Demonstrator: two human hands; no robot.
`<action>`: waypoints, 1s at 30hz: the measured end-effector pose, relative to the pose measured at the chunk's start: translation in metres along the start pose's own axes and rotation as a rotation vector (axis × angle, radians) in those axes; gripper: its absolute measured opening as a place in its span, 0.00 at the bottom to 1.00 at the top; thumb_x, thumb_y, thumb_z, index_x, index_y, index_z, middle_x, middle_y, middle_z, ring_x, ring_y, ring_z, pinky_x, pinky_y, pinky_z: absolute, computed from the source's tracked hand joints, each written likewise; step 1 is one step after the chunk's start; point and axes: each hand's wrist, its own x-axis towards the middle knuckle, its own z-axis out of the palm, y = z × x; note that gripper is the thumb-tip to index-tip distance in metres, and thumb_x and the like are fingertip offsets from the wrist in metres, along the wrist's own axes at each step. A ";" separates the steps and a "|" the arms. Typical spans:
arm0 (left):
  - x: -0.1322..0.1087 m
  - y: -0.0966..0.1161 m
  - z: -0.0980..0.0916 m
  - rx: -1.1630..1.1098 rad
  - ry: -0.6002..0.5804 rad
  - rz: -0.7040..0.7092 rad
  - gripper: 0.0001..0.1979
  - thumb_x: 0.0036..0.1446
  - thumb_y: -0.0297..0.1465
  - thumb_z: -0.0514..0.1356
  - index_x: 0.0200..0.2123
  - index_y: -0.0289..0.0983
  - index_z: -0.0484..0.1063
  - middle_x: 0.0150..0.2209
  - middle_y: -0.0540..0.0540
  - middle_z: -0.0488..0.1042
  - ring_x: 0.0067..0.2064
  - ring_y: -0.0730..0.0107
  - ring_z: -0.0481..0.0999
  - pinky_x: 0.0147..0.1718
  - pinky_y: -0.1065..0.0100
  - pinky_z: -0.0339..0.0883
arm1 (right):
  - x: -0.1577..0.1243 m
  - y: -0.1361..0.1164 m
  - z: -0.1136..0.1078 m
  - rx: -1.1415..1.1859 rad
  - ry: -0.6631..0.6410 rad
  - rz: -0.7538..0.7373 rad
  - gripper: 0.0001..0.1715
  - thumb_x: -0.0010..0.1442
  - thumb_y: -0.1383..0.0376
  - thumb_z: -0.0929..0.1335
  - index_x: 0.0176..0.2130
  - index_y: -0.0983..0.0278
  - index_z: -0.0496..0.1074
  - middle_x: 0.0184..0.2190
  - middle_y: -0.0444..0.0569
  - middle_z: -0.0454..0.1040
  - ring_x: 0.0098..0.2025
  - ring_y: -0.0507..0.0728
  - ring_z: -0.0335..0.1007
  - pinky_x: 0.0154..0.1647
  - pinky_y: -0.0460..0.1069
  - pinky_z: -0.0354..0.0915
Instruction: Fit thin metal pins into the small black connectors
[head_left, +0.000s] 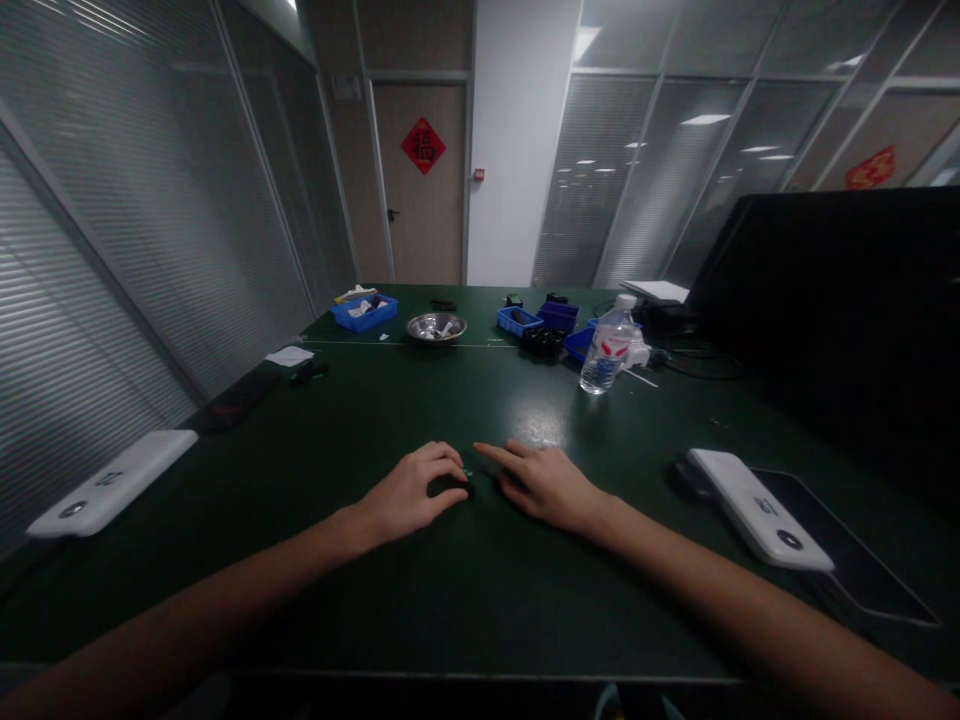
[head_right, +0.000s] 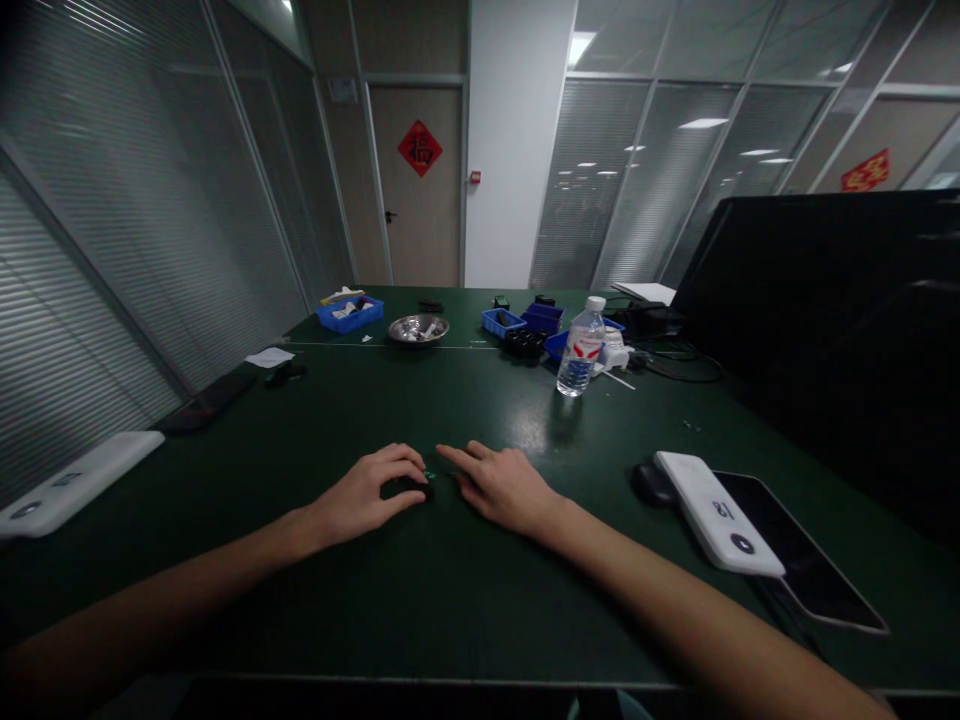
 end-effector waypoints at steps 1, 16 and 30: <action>0.001 0.000 0.002 0.016 0.003 0.008 0.09 0.66 0.34 0.63 0.48 0.40 0.78 0.53 0.43 0.75 0.55 0.60 0.74 0.55 0.57 0.69 | -0.001 0.004 0.000 0.007 0.010 0.039 0.33 0.71 0.64 0.63 0.72 0.58 0.57 0.49 0.52 0.74 0.35 0.54 0.73 0.35 0.48 0.65; -0.025 -0.095 -0.083 0.205 -0.014 -0.347 0.19 0.68 0.37 0.55 0.59 0.42 0.73 0.57 0.44 0.75 0.54 0.59 0.77 0.51 0.59 0.73 | -0.006 0.026 0.000 0.109 0.048 0.223 0.30 0.71 0.59 0.63 0.70 0.57 0.60 0.52 0.53 0.75 0.40 0.58 0.75 0.44 0.52 0.67; -0.090 -0.224 -0.179 0.618 0.134 -0.737 0.20 0.62 0.37 0.56 0.52 0.36 0.80 0.54 0.38 0.80 0.54 0.49 0.79 0.55 0.57 0.71 | -0.005 0.025 0.003 0.113 0.057 0.233 0.28 0.72 0.59 0.62 0.69 0.57 0.61 0.52 0.52 0.75 0.37 0.56 0.74 0.40 0.50 0.66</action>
